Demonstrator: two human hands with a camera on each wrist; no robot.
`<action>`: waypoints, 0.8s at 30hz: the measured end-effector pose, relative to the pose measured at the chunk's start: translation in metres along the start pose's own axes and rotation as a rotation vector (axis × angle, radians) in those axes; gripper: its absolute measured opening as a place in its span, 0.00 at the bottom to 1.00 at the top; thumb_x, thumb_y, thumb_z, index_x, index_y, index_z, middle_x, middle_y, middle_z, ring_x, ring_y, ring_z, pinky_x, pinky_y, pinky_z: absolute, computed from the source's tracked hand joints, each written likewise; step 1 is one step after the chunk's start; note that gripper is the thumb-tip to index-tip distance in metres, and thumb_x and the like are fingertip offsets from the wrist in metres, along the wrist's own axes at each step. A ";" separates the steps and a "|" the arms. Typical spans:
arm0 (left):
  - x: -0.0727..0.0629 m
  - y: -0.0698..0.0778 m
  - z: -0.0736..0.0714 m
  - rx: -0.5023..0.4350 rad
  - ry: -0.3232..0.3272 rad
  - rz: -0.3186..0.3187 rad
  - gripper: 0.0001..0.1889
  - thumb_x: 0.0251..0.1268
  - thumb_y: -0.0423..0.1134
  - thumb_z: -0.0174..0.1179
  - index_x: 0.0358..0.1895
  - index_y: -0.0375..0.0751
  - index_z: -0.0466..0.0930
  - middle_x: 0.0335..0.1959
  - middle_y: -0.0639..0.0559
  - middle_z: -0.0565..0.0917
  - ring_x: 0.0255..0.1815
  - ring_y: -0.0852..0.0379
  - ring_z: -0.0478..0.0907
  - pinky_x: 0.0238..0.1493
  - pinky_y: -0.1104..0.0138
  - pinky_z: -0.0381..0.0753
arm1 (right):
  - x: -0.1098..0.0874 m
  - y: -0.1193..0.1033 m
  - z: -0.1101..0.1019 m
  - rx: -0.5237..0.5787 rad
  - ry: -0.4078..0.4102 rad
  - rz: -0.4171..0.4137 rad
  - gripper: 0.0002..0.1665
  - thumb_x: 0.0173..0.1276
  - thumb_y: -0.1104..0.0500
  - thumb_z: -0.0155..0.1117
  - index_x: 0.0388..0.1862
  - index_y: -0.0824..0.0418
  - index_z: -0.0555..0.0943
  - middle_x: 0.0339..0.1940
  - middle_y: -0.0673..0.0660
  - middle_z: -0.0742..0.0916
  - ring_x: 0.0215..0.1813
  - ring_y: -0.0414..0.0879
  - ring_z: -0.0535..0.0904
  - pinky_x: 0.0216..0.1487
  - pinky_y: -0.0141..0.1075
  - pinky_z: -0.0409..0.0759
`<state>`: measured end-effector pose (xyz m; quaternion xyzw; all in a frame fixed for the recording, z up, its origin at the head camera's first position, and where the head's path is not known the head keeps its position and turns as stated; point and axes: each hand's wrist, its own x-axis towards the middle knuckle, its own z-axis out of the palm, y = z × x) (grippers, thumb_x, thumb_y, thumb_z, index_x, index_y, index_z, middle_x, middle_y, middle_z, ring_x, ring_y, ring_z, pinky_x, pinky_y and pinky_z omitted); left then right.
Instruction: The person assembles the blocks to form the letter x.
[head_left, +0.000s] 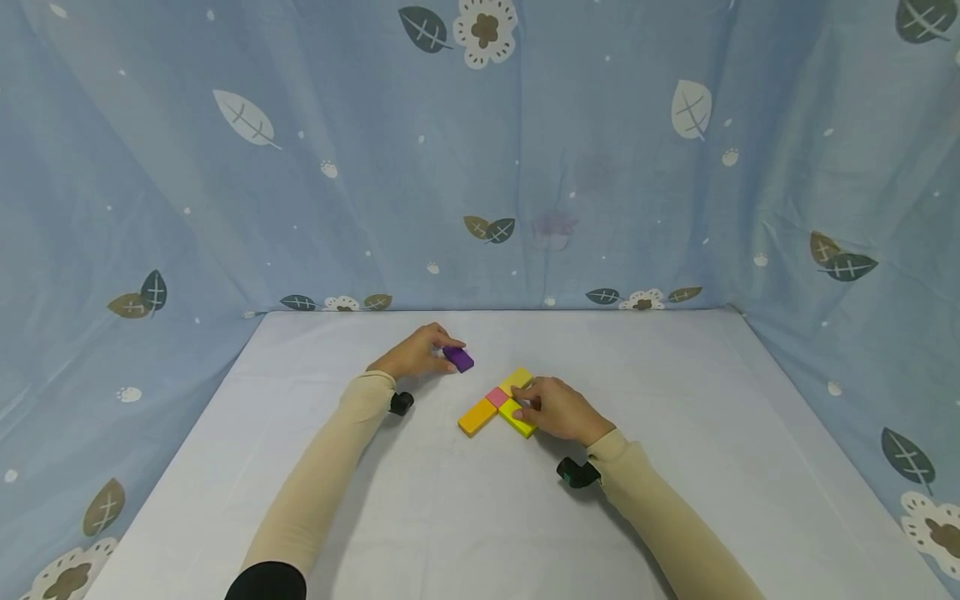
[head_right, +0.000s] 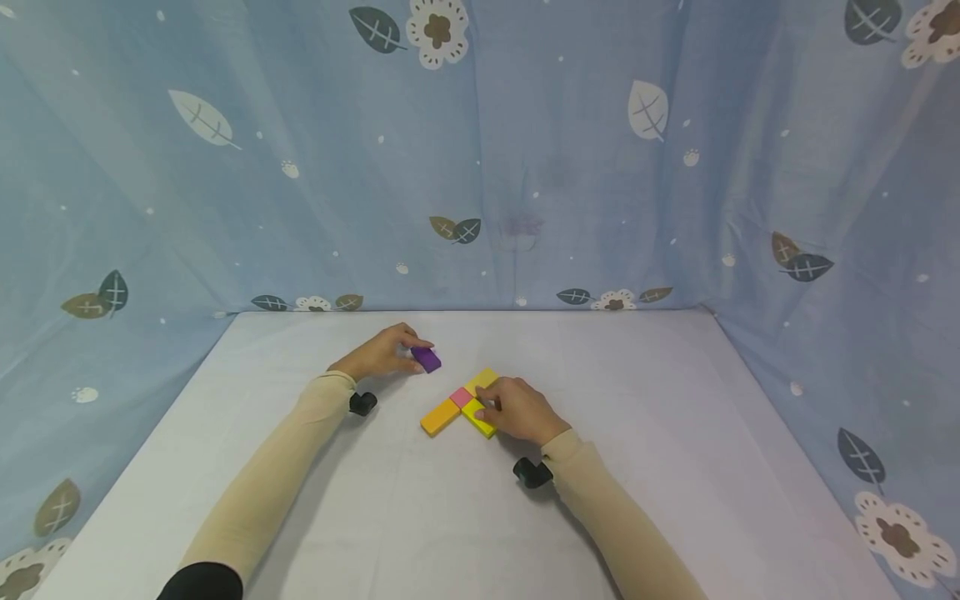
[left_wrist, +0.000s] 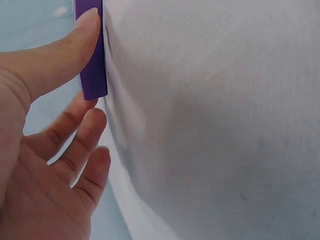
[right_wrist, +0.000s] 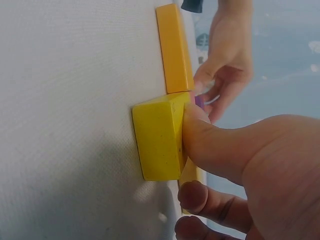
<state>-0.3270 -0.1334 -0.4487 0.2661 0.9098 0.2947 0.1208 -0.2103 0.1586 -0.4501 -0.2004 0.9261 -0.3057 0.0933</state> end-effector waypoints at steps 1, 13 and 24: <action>0.000 0.000 0.000 0.003 0.002 0.010 0.25 0.64 0.37 0.73 0.65 0.45 0.83 0.54 0.41 0.79 0.57 0.45 0.74 0.64 0.52 0.75 | 0.000 0.000 0.000 0.001 0.000 -0.002 0.28 0.70 0.58 0.72 0.67 0.63 0.80 0.46 0.55 0.88 0.26 0.41 0.69 0.24 0.28 0.63; 0.001 0.001 0.001 0.065 0.019 0.009 0.20 0.65 0.36 0.72 0.60 0.44 0.87 0.48 0.45 0.81 0.52 0.48 0.76 0.58 0.57 0.76 | 0.000 0.002 0.001 -0.005 -0.012 0.002 0.29 0.70 0.57 0.72 0.68 0.63 0.79 0.33 0.55 0.82 0.23 0.40 0.66 0.23 0.28 0.61; 0.001 0.003 -0.005 0.118 0.006 0.045 0.19 0.64 0.35 0.72 0.58 0.42 0.88 0.48 0.44 0.84 0.49 0.47 0.78 0.57 0.55 0.78 | 0.000 0.000 0.000 0.006 -0.008 -0.006 0.29 0.71 0.57 0.72 0.68 0.64 0.79 0.46 0.56 0.88 0.23 0.40 0.66 0.23 0.28 0.61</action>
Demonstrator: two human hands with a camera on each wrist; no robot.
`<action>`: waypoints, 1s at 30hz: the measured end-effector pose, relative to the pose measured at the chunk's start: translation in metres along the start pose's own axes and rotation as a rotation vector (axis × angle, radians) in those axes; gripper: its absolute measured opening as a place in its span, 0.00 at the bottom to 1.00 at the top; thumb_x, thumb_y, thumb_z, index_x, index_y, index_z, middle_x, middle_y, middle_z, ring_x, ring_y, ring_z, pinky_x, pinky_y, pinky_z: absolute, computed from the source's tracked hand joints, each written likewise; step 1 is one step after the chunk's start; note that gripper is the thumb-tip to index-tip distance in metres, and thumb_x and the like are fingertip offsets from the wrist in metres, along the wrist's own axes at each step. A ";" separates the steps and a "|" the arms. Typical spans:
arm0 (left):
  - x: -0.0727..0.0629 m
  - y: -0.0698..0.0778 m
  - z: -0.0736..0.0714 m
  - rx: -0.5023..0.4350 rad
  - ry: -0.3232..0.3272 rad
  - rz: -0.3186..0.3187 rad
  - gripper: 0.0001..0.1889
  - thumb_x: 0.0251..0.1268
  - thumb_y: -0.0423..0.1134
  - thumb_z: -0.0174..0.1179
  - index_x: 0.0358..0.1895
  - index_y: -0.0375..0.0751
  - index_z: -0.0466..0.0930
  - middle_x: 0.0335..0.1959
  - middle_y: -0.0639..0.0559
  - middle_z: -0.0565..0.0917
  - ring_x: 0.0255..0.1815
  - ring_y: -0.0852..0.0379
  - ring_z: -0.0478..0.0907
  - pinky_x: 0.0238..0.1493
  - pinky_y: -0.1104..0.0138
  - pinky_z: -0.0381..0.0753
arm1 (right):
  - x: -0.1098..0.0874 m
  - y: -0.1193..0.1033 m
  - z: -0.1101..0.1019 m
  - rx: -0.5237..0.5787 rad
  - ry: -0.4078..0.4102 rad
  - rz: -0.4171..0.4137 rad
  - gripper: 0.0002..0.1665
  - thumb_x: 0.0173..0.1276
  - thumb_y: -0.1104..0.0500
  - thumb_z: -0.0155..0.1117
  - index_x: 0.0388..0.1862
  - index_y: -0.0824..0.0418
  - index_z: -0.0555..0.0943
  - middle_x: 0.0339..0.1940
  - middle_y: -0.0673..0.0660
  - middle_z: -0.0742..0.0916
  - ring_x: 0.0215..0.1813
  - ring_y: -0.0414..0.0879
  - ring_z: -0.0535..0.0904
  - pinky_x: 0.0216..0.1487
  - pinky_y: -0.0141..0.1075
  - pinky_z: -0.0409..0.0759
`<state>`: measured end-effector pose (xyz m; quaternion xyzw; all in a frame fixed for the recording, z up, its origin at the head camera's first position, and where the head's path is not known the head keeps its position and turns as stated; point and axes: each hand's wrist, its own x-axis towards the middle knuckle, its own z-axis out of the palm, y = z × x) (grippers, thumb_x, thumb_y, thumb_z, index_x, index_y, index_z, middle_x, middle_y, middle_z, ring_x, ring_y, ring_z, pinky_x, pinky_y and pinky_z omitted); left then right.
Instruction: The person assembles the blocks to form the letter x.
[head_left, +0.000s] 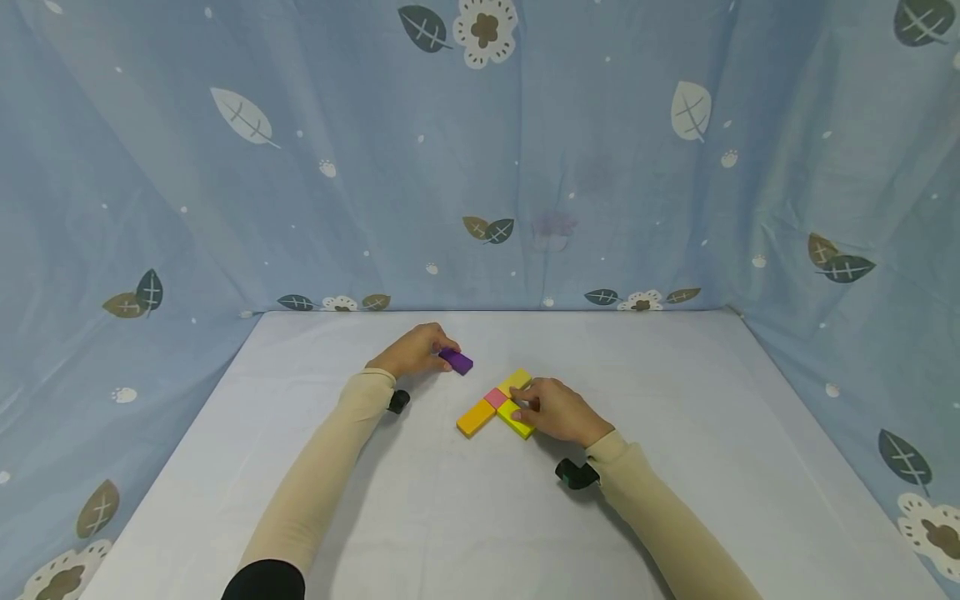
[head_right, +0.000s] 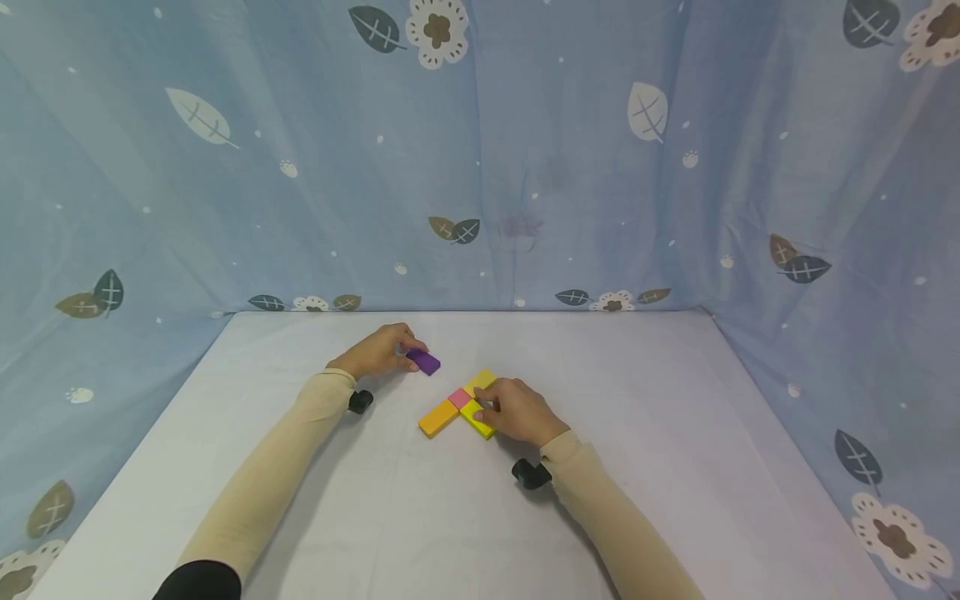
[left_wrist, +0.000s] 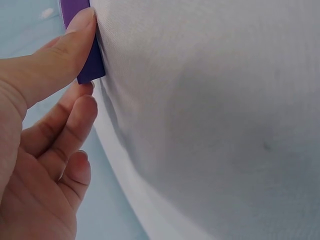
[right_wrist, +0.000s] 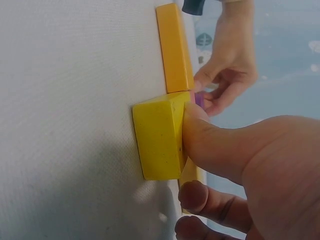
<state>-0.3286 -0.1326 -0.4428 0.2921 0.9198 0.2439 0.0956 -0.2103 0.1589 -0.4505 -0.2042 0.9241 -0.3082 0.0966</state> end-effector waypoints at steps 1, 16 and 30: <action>0.000 0.001 -0.001 0.000 -0.005 -0.003 0.19 0.64 0.35 0.72 0.58 0.42 0.88 0.48 0.44 0.84 0.49 0.47 0.77 0.57 0.56 0.78 | 0.000 0.000 0.000 0.003 0.000 0.003 0.29 0.70 0.57 0.72 0.68 0.63 0.79 0.45 0.55 0.87 0.22 0.40 0.66 0.23 0.28 0.61; 0.001 -0.003 0.001 0.031 -0.026 -0.006 0.19 0.63 0.38 0.73 0.58 0.44 0.88 0.48 0.45 0.84 0.49 0.49 0.78 0.59 0.55 0.78 | 0.000 -0.003 0.000 -0.007 0.010 0.032 0.29 0.69 0.56 0.74 0.67 0.60 0.81 0.30 0.51 0.79 0.23 0.41 0.66 0.23 0.29 0.60; -0.002 0.003 -0.002 0.059 -0.047 0.009 0.19 0.63 0.38 0.73 0.58 0.43 0.88 0.45 0.45 0.83 0.45 0.51 0.75 0.54 0.59 0.76 | 0.001 -0.001 0.001 -0.002 0.036 -0.027 0.27 0.67 0.59 0.75 0.64 0.64 0.83 0.27 0.51 0.78 0.26 0.41 0.68 0.24 0.28 0.62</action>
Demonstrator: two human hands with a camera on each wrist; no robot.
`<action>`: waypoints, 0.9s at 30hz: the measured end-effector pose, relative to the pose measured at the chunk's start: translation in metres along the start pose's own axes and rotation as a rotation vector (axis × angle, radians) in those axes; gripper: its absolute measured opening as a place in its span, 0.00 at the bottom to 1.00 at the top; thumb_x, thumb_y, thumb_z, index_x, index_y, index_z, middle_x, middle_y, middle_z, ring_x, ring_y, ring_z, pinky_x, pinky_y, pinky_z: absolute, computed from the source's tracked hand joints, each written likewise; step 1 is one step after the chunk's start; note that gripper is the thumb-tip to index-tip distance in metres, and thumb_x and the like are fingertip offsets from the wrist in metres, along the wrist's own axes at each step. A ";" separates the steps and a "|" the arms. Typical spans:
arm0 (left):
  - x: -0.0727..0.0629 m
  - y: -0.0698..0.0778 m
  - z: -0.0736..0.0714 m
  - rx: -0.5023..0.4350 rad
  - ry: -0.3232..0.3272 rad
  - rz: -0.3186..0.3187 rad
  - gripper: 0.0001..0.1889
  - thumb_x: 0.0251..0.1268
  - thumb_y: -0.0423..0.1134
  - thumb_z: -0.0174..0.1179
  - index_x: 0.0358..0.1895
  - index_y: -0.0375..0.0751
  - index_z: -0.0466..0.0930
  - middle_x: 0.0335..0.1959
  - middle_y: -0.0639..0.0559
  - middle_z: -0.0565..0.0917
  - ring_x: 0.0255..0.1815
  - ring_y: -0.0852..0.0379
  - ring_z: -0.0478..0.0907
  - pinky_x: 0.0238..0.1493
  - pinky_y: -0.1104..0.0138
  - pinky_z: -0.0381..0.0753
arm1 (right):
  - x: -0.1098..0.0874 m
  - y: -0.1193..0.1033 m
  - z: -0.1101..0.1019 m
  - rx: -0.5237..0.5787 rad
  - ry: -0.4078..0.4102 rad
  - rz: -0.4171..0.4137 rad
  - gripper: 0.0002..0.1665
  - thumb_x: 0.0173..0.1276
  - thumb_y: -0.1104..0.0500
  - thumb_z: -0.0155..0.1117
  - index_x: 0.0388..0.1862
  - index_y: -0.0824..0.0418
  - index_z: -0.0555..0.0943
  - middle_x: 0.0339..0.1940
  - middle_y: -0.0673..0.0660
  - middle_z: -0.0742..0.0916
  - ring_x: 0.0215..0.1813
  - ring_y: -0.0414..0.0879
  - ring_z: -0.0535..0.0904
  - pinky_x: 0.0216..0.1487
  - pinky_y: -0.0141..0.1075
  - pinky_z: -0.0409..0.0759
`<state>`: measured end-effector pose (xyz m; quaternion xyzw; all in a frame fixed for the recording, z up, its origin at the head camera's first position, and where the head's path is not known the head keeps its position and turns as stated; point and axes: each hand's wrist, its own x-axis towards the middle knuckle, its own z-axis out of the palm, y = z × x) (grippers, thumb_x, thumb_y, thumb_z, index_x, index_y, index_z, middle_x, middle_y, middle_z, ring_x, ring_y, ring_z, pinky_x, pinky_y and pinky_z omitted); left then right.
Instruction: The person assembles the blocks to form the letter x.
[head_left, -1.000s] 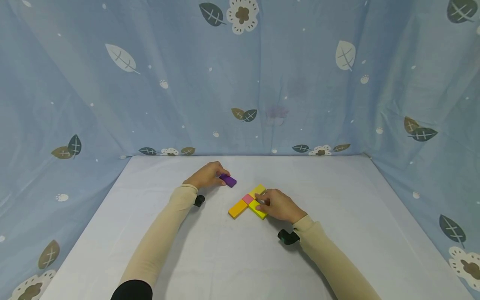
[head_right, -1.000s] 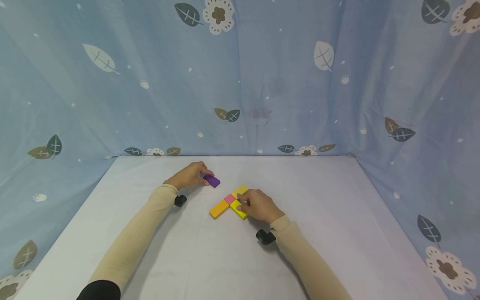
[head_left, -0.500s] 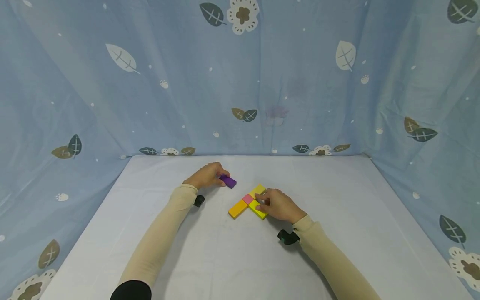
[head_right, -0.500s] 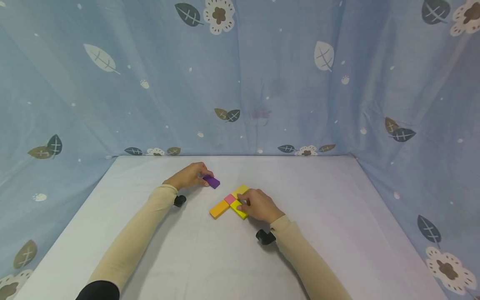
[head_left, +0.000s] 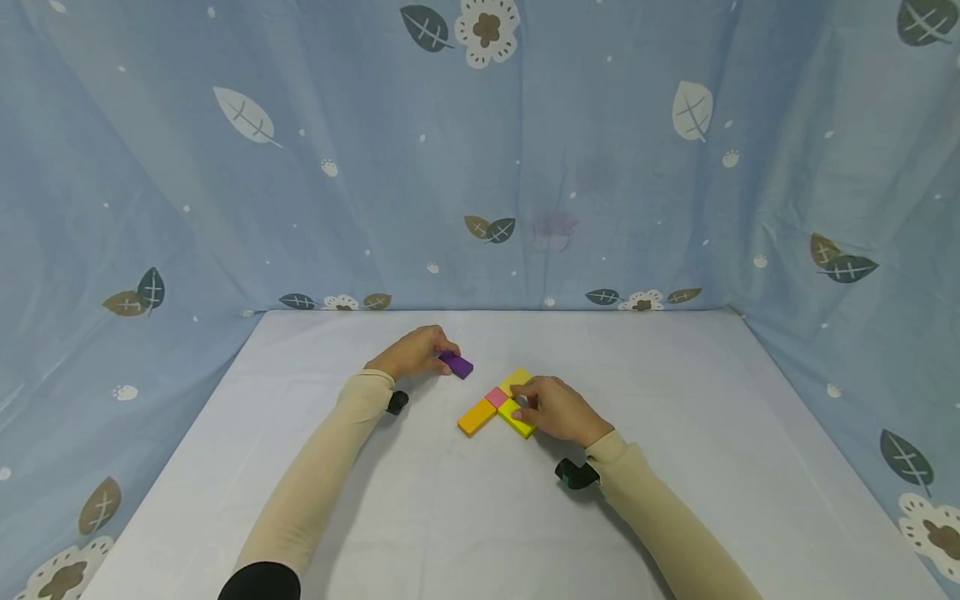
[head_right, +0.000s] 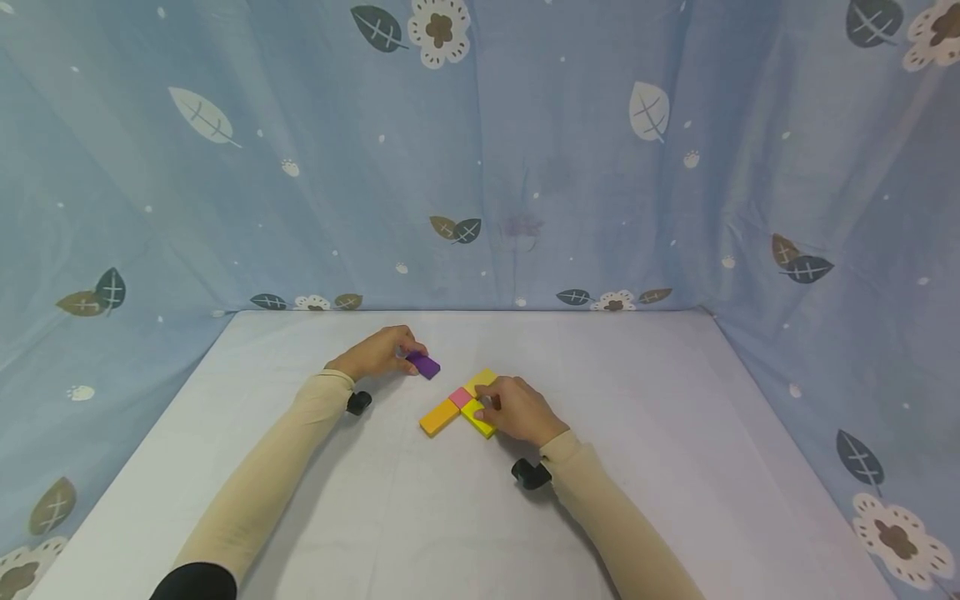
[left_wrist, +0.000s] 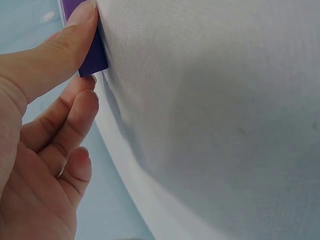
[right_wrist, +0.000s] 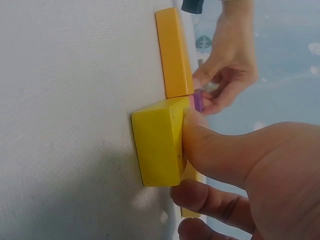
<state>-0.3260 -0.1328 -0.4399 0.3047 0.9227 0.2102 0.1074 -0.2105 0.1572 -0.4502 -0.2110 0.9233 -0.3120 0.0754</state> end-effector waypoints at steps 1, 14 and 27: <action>0.000 0.000 0.000 0.000 -0.001 0.001 0.19 0.63 0.38 0.73 0.58 0.43 0.88 0.45 0.45 0.83 0.45 0.52 0.75 0.54 0.59 0.76 | 0.000 0.000 0.000 0.002 0.002 0.001 0.27 0.67 0.59 0.75 0.64 0.64 0.83 0.27 0.51 0.79 0.25 0.41 0.68 0.24 0.28 0.62; -0.001 -0.003 0.001 -0.021 -0.015 0.012 0.19 0.63 0.39 0.73 0.57 0.44 0.89 0.46 0.46 0.84 0.45 0.51 0.76 0.54 0.59 0.77 | -0.001 -0.003 0.000 -0.016 0.015 0.031 0.26 0.67 0.58 0.75 0.63 0.62 0.84 0.28 0.51 0.80 0.27 0.42 0.69 0.25 0.29 0.63; -0.003 -0.001 0.001 -0.039 -0.017 0.023 0.18 0.62 0.37 0.74 0.56 0.43 0.89 0.45 0.46 0.84 0.45 0.51 0.76 0.54 0.58 0.77 | 0.000 -0.002 0.000 -0.011 0.016 0.025 0.26 0.67 0.59 0.75 0.63 0.63 0.84 0.27 0.51 0.79 0.26 0.42 0.69 0.25 0.29 0.63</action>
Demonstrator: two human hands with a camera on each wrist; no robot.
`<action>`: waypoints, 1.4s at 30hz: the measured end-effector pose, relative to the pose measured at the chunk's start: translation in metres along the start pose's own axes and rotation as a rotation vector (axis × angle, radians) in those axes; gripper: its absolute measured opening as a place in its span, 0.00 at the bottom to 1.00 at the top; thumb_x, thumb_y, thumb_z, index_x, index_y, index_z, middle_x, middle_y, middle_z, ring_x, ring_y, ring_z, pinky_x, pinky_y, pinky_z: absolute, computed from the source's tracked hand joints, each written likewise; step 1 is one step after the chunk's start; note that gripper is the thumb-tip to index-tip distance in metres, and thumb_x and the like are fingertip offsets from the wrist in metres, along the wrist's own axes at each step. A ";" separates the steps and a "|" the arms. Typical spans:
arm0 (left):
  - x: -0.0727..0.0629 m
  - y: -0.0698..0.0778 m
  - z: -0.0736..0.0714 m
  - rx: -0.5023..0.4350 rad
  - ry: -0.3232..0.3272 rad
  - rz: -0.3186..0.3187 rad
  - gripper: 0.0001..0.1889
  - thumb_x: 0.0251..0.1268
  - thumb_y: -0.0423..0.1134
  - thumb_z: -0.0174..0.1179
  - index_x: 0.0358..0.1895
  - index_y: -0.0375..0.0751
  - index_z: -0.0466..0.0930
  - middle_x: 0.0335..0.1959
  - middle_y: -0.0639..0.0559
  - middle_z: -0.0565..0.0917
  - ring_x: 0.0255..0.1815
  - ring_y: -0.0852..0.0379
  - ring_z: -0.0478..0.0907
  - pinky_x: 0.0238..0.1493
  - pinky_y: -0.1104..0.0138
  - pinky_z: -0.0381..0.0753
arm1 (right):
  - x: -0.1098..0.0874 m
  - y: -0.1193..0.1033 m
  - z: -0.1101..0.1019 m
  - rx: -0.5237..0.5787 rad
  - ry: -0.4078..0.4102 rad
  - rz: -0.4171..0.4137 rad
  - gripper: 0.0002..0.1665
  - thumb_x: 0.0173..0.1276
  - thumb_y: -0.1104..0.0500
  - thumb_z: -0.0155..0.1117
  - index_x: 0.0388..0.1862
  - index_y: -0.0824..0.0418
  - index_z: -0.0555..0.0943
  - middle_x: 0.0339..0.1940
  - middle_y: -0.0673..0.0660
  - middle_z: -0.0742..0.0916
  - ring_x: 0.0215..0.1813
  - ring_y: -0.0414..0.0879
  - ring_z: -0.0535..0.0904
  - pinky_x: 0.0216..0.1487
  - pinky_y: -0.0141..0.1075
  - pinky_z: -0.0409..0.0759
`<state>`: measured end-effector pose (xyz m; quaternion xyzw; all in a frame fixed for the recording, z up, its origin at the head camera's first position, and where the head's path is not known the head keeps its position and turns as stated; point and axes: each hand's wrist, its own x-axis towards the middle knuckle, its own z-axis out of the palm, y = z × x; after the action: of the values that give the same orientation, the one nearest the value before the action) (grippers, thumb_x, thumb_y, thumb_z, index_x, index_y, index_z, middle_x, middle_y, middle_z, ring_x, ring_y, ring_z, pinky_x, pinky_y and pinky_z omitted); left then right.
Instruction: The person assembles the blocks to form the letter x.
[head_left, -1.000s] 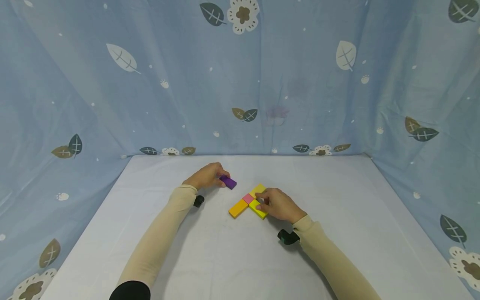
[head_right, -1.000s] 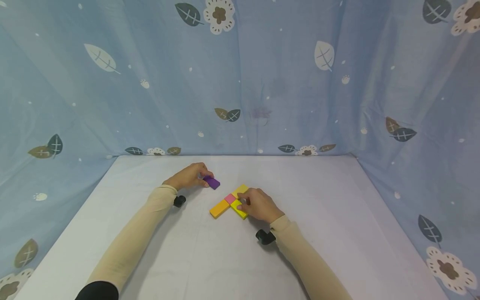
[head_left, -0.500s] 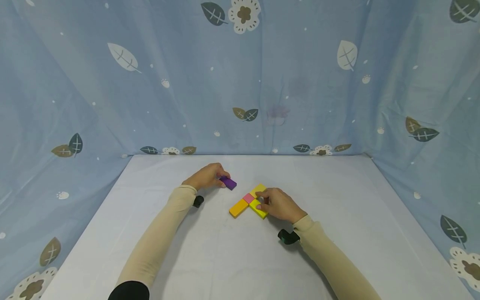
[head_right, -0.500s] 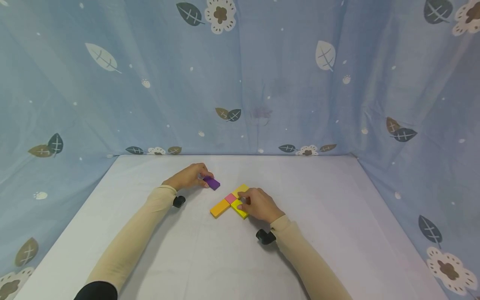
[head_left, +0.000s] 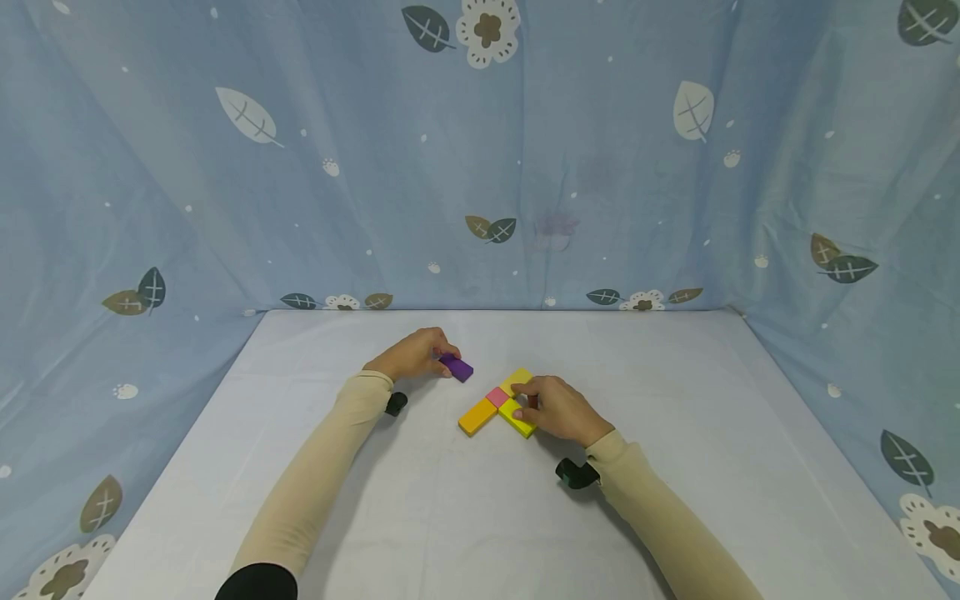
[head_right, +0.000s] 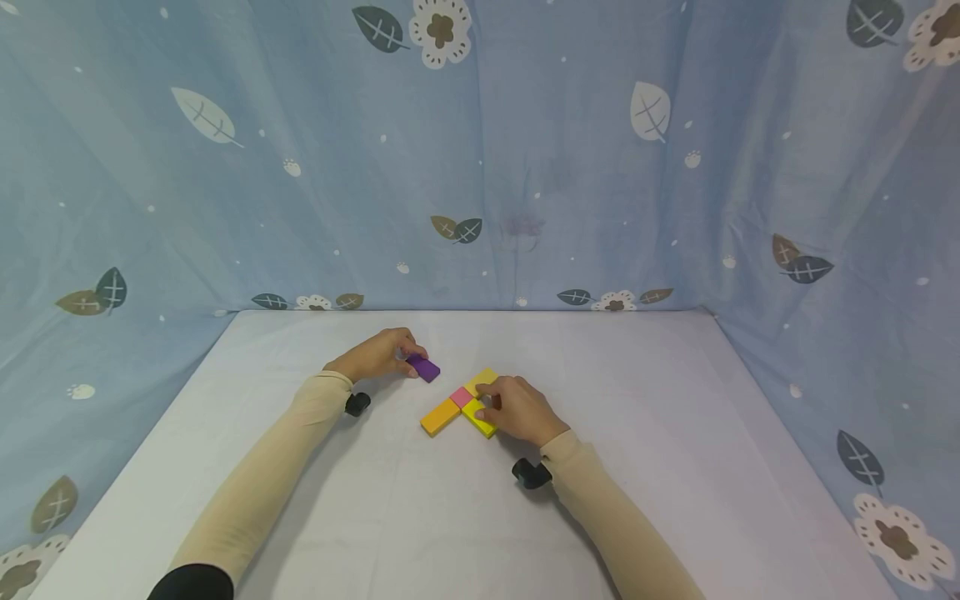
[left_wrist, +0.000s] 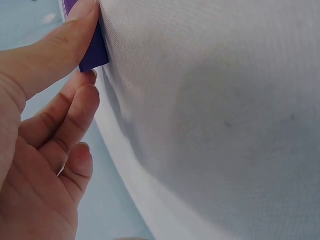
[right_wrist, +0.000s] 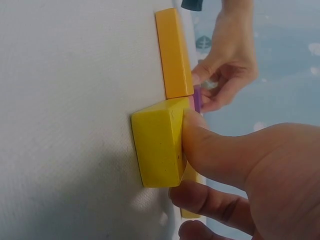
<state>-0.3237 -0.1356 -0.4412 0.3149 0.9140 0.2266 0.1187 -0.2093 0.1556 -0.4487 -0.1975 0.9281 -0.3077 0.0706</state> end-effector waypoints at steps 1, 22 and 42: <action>0.000 0.000 0.000 0.002 -0.001 0.004 0.18 0.62 0.37 0.74 0.56 0.43 0.89 0.45 0.46 0.84 0.45 0.51 0.76 0.54 0.58 0.77 | 0.000 0.000 0.000 0.001 0.000 0.002 0.26 0.67 0.59 0.75 0.63 0.63 0.84 0.27 0.51 0.79 0.26 0.42 0.69 0.25 0.29 0.62; 0.003 0.002 0.001 -0.033 -0.028 -0.021 0.18 0.61 0.38 0.74 0.56 0.45 0.89 0.47 0.47 0.84 0.49 0.50 0.77 0.60 0.56 0.79 | 0.000 0.000 0.000 -0.001 0.000 -0.006 0.27 0.66 0.59 0.75 0.63 0.64 0.84 0.26 0.51 0.78 0.25 0.41 0.67 0.24 0.28 0.61; 0.002 0.009 0.003 -0.023 -0.040 -0.022 0.19 0.62 0.38 0.74 0.57 0.46 0.89 0.46 0.47 0.84 0.48 0.51 0.76 0.59 0.56 0.78 | 0.000 -0.001 0.000 -0.004 0.002 0.020 0.27 0.66 0.58 0.76 0.64 0.62 0.84 0.27 0.51 0.79 0.29 0.43 0.71 0.26 0.29 0.64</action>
<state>-0.3201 -0.1271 -0.4395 0.3080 0.9122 0.2295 0.1430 -0.2091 0.1549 -0.4481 -0.1882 0.9306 -0.3053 0.0723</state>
